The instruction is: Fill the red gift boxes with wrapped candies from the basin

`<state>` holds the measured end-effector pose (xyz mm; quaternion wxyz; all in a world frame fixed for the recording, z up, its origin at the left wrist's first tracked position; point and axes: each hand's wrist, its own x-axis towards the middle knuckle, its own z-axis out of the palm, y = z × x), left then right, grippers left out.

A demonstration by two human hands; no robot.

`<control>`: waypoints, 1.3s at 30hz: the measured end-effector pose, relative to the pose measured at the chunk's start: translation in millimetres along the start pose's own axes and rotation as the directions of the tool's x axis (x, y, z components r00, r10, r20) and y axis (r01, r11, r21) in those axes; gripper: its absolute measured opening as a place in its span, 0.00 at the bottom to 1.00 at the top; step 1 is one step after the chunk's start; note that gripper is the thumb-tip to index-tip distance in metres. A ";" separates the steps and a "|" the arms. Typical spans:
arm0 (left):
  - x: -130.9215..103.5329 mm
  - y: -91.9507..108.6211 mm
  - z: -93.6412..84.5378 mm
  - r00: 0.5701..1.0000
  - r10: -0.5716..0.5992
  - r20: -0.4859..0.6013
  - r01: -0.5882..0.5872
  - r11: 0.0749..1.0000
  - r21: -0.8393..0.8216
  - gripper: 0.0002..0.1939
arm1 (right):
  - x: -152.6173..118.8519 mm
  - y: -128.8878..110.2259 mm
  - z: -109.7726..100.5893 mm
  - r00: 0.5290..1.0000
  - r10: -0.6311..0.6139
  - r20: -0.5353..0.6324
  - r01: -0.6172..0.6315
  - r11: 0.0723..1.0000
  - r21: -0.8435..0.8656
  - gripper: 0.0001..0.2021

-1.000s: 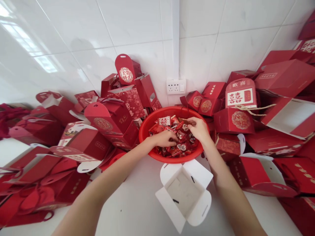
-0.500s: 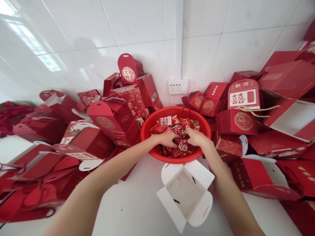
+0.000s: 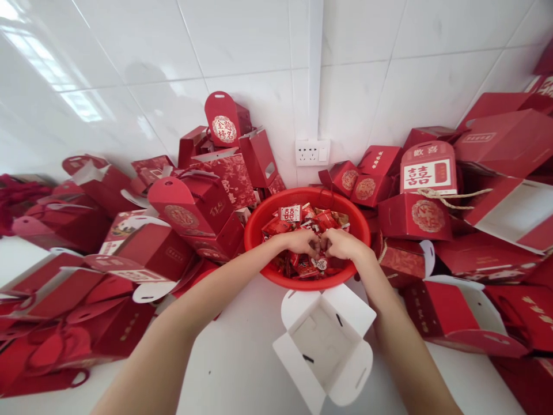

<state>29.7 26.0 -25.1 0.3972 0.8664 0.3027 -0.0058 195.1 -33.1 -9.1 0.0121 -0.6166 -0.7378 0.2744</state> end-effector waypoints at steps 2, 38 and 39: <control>-0.2 -0.8 -1.1 0.999 0.014 -0.042 -0.016 0.999 -0.031 0.04 | -0.9 0.4 -0.5 0.998 0.001 -0.058 0.001 0.999 0.044 0.12; -27.0 7.3 -10.0 0.968 -0.011 0.249 -0.013 0.995 0.094 0.23 | 3.8 6.4 -0.4 0.901 0.099 -0.422 0.048 0.945 0.324 0.08; -26.5 6.1 -8.4 0.972 -0.002 0.234 -0.024 0.994 0.105 0.19 | 2.9 5.1 -1.0 0.905 0.097 -0.414 0.036 0.953 0.301 0.08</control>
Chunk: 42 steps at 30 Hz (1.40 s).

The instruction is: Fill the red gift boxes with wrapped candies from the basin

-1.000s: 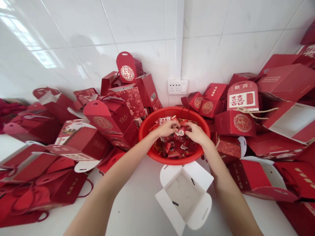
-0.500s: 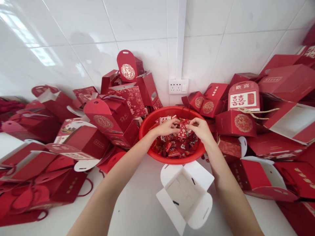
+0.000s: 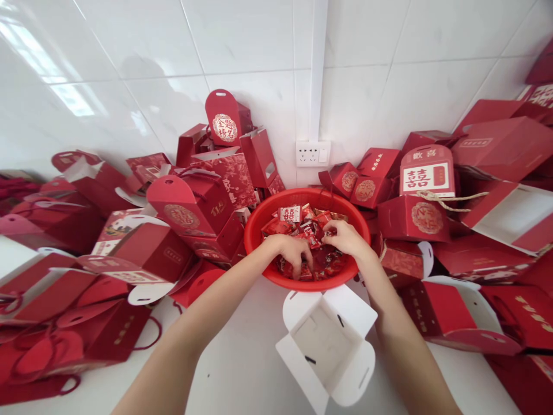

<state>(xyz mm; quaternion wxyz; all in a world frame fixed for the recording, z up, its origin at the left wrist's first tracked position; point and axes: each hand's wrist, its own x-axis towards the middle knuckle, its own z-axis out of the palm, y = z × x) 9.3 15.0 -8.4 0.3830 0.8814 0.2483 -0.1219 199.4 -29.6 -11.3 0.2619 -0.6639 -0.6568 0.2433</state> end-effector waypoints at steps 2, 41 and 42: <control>1.0 -2.4 0.9 0.997 0.003 -0.077 -0.001 1.000 0.026 0.10 | -1.3 -2.7 -1.1 1.000 0.008 0.007 -0.007 0.999 -0.048 0.08; -0.9 -5.8 -10.3 0.687 0.023 -0.726 -0.019 1.000 0.014 0.05 | -8.7 -5.1 1.5 0.971 -0.081 0.226 0.108 0.988 -0.107 0.11; 0.1 -7.2 -10.4 0.683 0.027 -0.730 -0.020 1.000 0.017 0.04 | -8.0 -4.1 1.3 0.977 -0.094 0.193 0.109 0.992 -0.068 0.10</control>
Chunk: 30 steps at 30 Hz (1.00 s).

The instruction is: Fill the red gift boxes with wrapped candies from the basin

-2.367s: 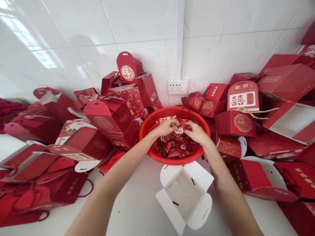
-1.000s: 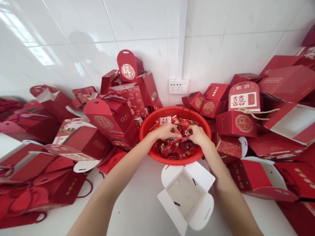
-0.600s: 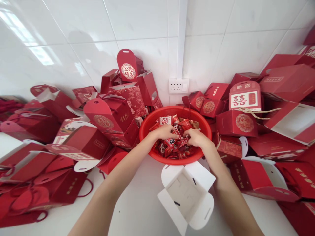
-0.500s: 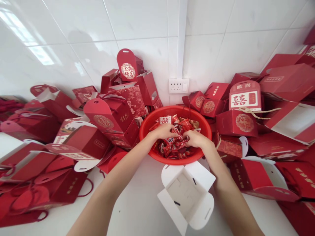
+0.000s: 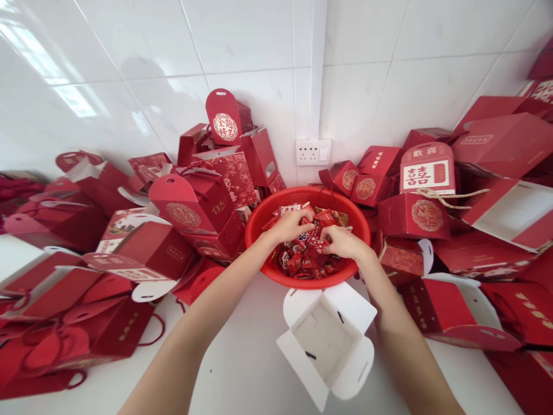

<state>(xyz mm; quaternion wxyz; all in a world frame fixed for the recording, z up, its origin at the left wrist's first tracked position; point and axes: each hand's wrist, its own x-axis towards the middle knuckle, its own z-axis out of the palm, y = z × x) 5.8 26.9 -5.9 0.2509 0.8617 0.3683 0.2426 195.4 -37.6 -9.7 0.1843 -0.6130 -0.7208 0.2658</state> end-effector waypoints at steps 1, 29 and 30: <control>0.8 -1.4 0.7 1.000 0.002 -0.004 -0.002 1.000 0.000 0.03 | 0.9 1.4 -0.3 0.999 -0.007 -0.039 0.009 0.999 0.040 0.09; 4.3 3.0 0.6 0.998 -0.011 0.062 0.036 0.905 -0.423 0.12 | 3.2 3.1 -13.1 0.927 0.166 -0.336 0.243 0.415 0.877 0.15; 4.2 2.9 0.8 0.999 -0.017 0.046 0.034 0.915 -0.403 0.12 | 3.5 3.8 -13.4 0.924 0.182 -0.337 0.243 0.403 0.882 0.15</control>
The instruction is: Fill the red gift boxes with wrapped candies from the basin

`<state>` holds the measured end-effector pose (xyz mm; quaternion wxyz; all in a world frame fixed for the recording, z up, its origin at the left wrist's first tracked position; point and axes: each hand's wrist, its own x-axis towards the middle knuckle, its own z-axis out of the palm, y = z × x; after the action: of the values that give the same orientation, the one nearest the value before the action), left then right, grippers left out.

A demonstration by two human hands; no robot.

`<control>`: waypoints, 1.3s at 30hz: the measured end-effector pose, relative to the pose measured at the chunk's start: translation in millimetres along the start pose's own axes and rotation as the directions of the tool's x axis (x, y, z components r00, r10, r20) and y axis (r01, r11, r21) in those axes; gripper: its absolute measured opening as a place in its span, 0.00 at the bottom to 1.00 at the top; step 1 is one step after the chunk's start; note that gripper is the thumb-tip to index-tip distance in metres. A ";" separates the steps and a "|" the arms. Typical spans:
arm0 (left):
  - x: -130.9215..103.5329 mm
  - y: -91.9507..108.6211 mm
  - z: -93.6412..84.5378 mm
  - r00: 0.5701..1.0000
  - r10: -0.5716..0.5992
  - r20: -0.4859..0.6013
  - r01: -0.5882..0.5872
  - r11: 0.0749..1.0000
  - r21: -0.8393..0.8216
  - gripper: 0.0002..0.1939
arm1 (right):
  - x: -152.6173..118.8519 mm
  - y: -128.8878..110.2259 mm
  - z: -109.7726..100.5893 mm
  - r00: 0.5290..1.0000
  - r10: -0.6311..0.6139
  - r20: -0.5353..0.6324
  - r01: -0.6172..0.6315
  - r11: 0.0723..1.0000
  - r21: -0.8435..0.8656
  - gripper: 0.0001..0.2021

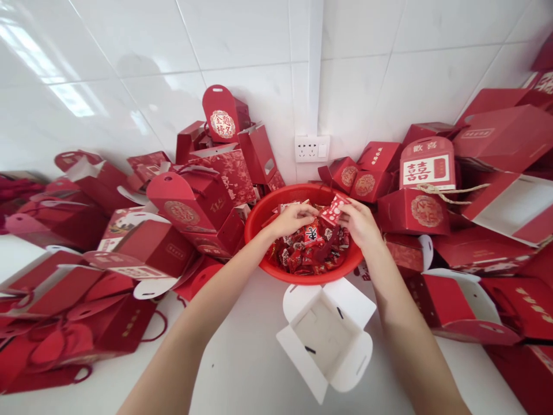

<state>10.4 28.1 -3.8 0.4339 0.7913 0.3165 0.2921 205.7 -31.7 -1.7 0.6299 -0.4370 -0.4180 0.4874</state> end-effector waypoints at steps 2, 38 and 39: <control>-0.1 -0.1 0.6 0.999 -0.003 -0.042 0.005 0.999 0.044 0.12 | 0.0 -0.3 -0.8 1.000 0.006 -0.017 -0.006 1.000 0.014 0.15; -13.7 9.8 -2.5 0.965 -0.080 -0.249 0.191 0.866 0.461 0.16 | -0.1 0.1 1.1 0.997 -0.020 -0.068 0.021 1.000 0.008 0.12; -13.3 7.5 -4.7 0.951 -0.096 -0.293 0.221 0.874 0.432 0.16 | -0.3 0.2 1.4 0.997 -0.021 -0.070 0.022 1.000 0.012 0.12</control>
<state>0.4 17.2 2.4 0.2113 0.7967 0.4955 0.2741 204.3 -31.7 -1.5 0.6521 -0.4450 -0.3974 0.4678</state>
